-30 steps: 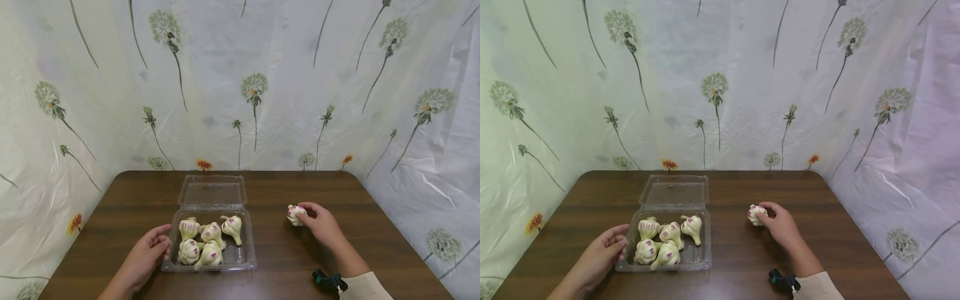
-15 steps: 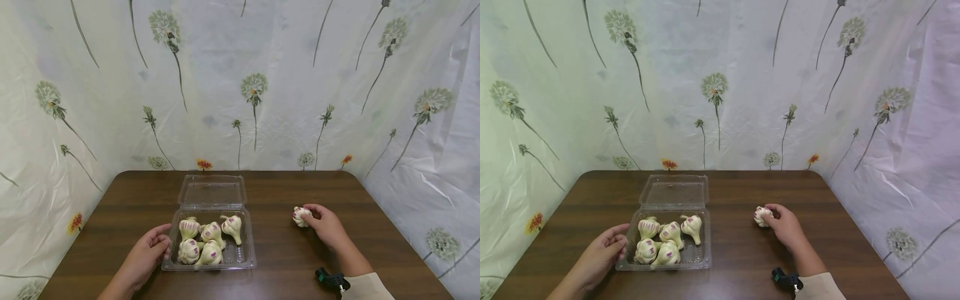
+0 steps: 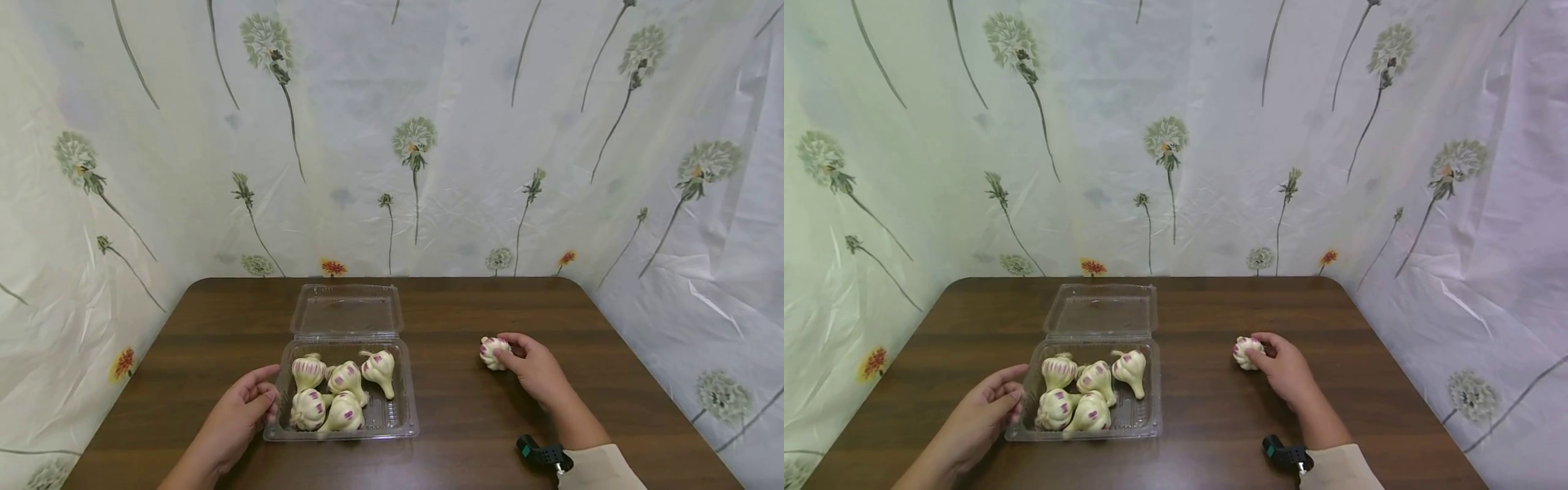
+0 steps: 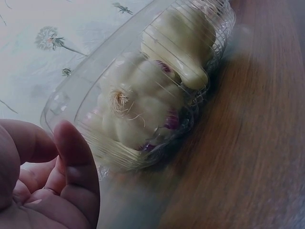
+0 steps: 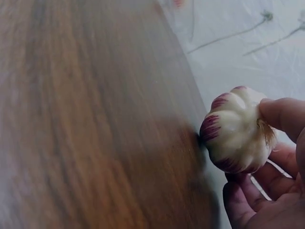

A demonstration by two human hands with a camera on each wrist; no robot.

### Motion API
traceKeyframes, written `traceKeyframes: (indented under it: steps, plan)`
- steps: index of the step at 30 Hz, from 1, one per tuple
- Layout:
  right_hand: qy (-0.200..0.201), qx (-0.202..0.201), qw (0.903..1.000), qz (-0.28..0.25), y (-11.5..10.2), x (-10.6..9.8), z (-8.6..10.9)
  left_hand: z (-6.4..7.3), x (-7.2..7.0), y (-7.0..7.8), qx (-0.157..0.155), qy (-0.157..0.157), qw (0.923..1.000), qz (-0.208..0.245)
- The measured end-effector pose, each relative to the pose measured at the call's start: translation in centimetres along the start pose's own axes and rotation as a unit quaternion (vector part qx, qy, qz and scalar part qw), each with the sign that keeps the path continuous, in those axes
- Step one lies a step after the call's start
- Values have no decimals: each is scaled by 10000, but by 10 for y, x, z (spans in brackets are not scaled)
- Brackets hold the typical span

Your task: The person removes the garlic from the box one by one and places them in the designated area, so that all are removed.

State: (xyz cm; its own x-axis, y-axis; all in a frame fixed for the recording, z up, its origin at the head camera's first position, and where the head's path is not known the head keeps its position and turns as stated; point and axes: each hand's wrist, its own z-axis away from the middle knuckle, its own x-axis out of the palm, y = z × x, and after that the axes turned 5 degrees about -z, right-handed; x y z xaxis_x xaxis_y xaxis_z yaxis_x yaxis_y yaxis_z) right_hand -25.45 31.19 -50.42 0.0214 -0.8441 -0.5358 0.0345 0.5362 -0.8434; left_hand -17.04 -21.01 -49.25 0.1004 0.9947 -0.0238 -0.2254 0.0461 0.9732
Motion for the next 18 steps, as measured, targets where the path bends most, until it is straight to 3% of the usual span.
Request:
traceKeyframes:
  steps: [9,18]
  plan:
    - [-65,192,9997,-99,7,-3,0,1,1,0,-18,32,10000,27]
    - [-69,87,9998,-138,7,-4,1,2,0,0,12,17,10000,25]
